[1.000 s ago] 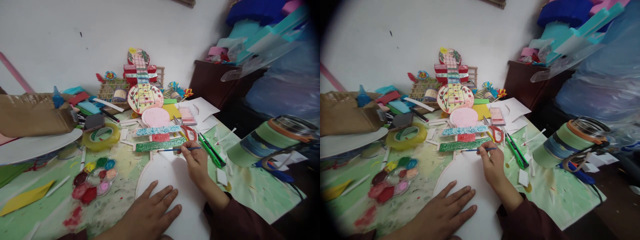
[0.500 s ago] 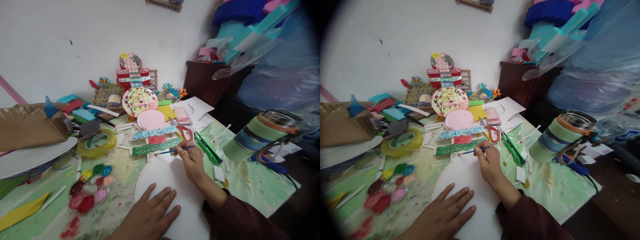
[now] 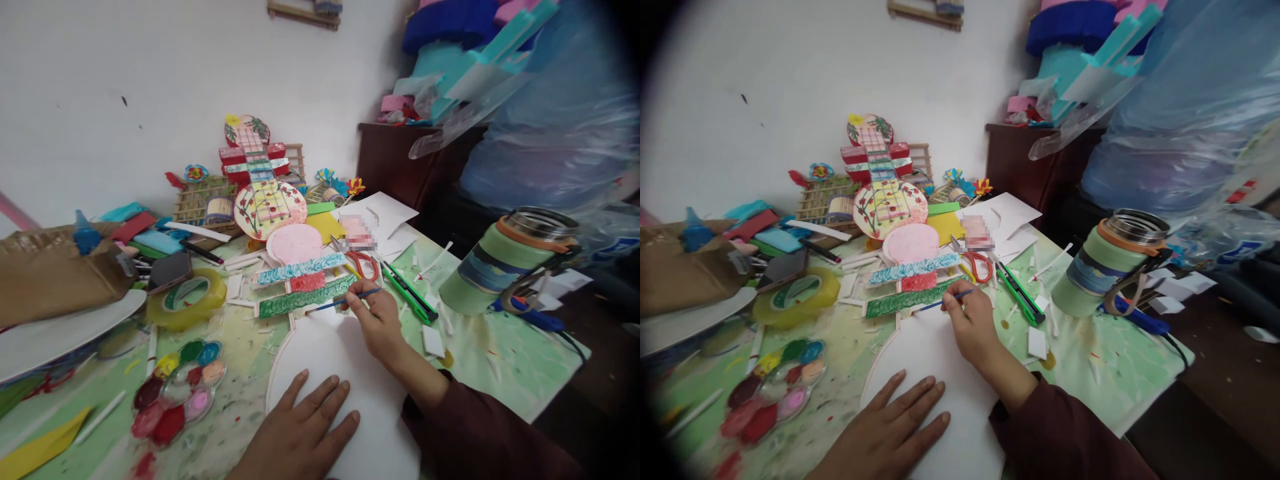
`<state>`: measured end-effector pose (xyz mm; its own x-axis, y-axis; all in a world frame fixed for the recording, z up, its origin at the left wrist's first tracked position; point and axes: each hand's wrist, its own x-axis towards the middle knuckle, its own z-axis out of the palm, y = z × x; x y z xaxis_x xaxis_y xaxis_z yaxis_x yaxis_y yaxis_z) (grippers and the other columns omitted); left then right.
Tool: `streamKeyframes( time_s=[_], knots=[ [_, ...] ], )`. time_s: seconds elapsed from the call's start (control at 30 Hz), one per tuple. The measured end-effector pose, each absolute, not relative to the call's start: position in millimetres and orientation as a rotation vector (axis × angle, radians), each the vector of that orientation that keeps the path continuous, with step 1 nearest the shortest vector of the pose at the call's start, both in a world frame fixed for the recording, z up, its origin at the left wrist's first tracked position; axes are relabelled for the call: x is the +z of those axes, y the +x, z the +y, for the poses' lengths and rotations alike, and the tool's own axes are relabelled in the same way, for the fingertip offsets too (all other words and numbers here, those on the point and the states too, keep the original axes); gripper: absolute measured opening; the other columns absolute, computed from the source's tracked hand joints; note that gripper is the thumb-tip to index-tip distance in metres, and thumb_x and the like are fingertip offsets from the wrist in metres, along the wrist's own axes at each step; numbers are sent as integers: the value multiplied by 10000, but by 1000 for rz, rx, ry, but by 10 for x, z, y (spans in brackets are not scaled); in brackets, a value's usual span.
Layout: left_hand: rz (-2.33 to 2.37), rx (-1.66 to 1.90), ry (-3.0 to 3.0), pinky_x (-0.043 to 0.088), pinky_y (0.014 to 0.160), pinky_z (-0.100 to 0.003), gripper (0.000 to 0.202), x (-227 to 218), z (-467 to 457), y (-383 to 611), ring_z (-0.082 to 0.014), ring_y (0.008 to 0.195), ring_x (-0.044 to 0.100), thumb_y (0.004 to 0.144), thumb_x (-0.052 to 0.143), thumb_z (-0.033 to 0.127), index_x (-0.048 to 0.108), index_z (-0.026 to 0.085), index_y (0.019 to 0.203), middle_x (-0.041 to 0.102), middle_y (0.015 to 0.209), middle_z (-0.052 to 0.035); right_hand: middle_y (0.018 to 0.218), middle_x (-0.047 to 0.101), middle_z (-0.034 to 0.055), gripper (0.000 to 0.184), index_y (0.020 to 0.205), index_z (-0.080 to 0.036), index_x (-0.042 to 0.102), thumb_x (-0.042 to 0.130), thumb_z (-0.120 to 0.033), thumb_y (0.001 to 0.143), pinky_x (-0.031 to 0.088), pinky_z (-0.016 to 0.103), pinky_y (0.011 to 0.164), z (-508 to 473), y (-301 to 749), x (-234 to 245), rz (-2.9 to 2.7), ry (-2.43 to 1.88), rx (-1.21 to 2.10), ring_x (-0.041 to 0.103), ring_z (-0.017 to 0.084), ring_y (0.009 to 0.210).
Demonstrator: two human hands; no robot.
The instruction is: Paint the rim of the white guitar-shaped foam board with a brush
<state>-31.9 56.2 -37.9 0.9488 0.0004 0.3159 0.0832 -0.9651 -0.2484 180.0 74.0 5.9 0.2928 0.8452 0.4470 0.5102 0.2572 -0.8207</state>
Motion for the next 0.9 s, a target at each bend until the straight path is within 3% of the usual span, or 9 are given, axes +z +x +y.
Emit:
streamKeyframes(
  time_s=[0.27, 0.47, 0.67, 0.9],
  knots=[
    [-58, -480, -2834, 38, 1135, -496, 529, -392, 559, -330, -252, 1211, 497, 952, 357, 588, 561, 219, 1271, 614, 1278, -94, 657, 619, 9, 233, 683, -191, 583, 485, -291, 869, 387, 265, 627, 738, 1799, 41, -1355, -1400, 333, 563, 149, 637],
    [-62, -401, -2892, 211, 1100, -462, 561, -368, 544, -316, -260, 1225, 485, 939, 380, 599, 514, 205, 1314, 586, 1311, -110, 672, 626, 13, 247, 682, -192, 583, 484, -295, 883, 399, 272, 626, 729, 1808, 26, -1342, -1376, 326, 569, 148, 638],
    [-89, -378, -2927, 223, 1099, -470, 542, -388, 540, -329, -262, 1237, 486, 949, 384, 577, 495, 204, 1326, 569, 1335, -119, 726, 627, 7, 133, 805, -202, 573, 503, -279, 888, 437, 280, 649, 710, 1790, -14, -1317, -1289, 352, 589, 156, 686],
    [-119, -394, -2943, 286, 1072, -452, 512, -391, 537, -352, -245, 1239, 501, 983, 298, 548, 484, 223, 1334, 562, 1352, -95, 725, 593, 21, 123, 760, -195, 559, 496, -233, 858, 429, 294, 661, 680, 1783, 10, -1479, -1293, 261, 570, 167, 708]
  ],
)
